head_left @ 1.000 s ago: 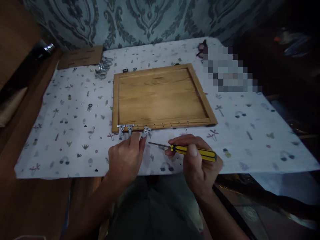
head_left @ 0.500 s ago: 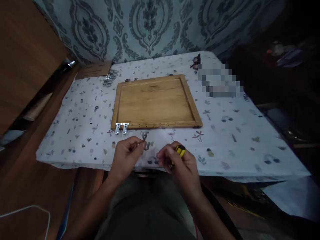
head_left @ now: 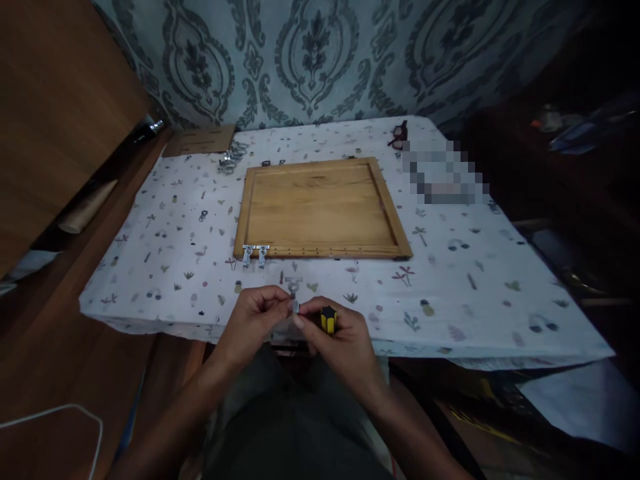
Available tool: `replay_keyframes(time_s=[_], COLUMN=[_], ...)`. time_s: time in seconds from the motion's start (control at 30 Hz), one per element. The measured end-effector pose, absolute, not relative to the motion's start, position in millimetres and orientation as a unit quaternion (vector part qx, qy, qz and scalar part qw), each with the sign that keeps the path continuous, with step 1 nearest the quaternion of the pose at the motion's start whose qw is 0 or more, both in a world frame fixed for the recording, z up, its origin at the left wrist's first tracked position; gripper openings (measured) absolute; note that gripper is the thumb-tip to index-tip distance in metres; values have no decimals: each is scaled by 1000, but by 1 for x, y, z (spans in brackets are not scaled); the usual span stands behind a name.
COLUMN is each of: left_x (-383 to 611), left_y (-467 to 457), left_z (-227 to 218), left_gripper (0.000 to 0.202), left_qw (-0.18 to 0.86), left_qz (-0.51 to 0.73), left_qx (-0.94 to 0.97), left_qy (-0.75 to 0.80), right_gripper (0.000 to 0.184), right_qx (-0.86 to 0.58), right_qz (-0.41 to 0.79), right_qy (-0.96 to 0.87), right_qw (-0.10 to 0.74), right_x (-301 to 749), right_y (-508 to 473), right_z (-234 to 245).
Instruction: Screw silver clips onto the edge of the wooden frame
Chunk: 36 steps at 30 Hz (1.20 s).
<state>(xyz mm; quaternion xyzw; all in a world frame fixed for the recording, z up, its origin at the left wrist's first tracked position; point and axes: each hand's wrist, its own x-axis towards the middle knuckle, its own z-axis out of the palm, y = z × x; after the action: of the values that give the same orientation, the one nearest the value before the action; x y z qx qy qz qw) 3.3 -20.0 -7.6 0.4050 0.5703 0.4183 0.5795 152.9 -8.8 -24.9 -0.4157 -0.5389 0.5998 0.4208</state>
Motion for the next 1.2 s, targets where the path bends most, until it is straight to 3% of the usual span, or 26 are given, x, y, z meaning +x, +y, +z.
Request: replay_keyframes(time_s=[0.2,0.33,0.47,0.7,0.93,1.2], left_x=[-30,-74,-99,-85,-86,-83], left_y=[-3,37,98,148,155,159], left_z=[7,27,27,8,-2,-5], left_gripper=[34,24,24,27,27,23], left_qw=[546,351,321,378,476,492], left_qz=[383,380,281,63,66,63], left_qx=[485,612,699,809,774,761], left_qy=[566,598,575,447,413,419], right_gripper=[24,28,31,35,34,33], right_qx=[-437,-451,-466,-481,-488,-488], right_qz=[648,661,674,679,684,689], right_qy=[-461,-423,-399,-396,-410,-407], right_qw=[420,425,411,388,354,349], right_x=[132,122,114,107,107,105], right_y=[0,19,38,55,59,58], right_z=[-24,-28,-33,-31,-30,-29])
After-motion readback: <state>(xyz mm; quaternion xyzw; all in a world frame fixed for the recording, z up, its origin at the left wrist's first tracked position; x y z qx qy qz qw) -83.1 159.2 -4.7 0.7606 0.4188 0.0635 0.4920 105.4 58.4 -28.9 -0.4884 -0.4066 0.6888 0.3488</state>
